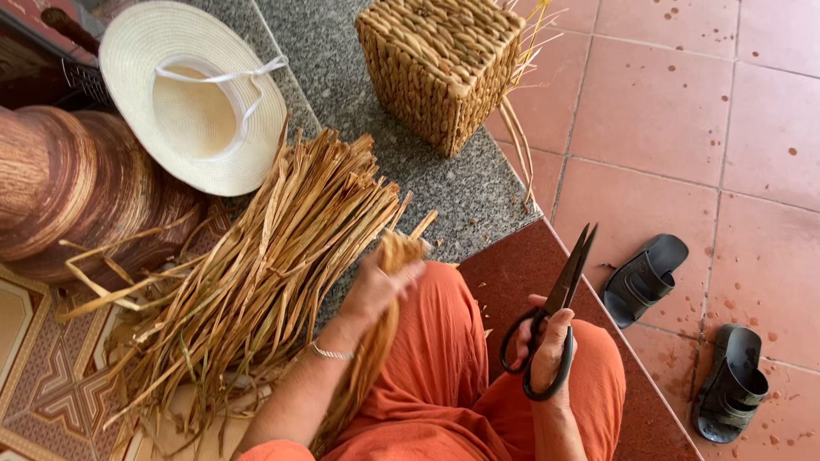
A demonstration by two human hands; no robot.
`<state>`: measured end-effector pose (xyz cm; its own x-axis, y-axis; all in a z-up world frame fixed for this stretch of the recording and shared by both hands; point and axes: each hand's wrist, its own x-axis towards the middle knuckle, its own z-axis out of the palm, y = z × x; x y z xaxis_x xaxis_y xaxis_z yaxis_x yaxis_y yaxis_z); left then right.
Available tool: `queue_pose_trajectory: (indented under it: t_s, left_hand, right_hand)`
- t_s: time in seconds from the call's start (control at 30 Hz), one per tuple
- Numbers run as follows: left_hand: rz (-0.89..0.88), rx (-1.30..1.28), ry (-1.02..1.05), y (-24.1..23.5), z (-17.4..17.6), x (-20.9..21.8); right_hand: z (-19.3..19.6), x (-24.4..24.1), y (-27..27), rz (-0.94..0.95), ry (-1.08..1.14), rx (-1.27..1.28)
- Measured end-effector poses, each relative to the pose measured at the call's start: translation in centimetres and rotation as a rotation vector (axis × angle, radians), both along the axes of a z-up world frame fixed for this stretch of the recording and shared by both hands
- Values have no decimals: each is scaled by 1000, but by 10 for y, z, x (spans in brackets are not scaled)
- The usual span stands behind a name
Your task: The person sits on a tiled floor and uses large scissors to trim the ends of a bundle of dried plant stalks. They repeatedly gather sections of the stalks, align them, and cut the tips to create a uniform length, placing the trimmed pieces aside.
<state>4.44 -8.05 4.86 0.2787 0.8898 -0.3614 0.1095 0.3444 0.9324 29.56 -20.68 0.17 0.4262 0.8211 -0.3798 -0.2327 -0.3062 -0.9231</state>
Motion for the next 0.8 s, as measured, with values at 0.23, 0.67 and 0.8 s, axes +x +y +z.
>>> queue_pose_trajectory:
  t_s: [0.23, 0.67, 0.8]
  left_hand:
    - [-32, 422, 413, 66, -102, -25]
    - [-173, 88, 742, 102, -166, 33]
    - [-210, 158, 398, 61, -75, 18]
  right_hand:
    - [-12, -31, -1, 114, 177, -6]
    - [-13, -28, -8, 175, 9, -70]
    - [-9, -31, -16, 245, 25, -48]
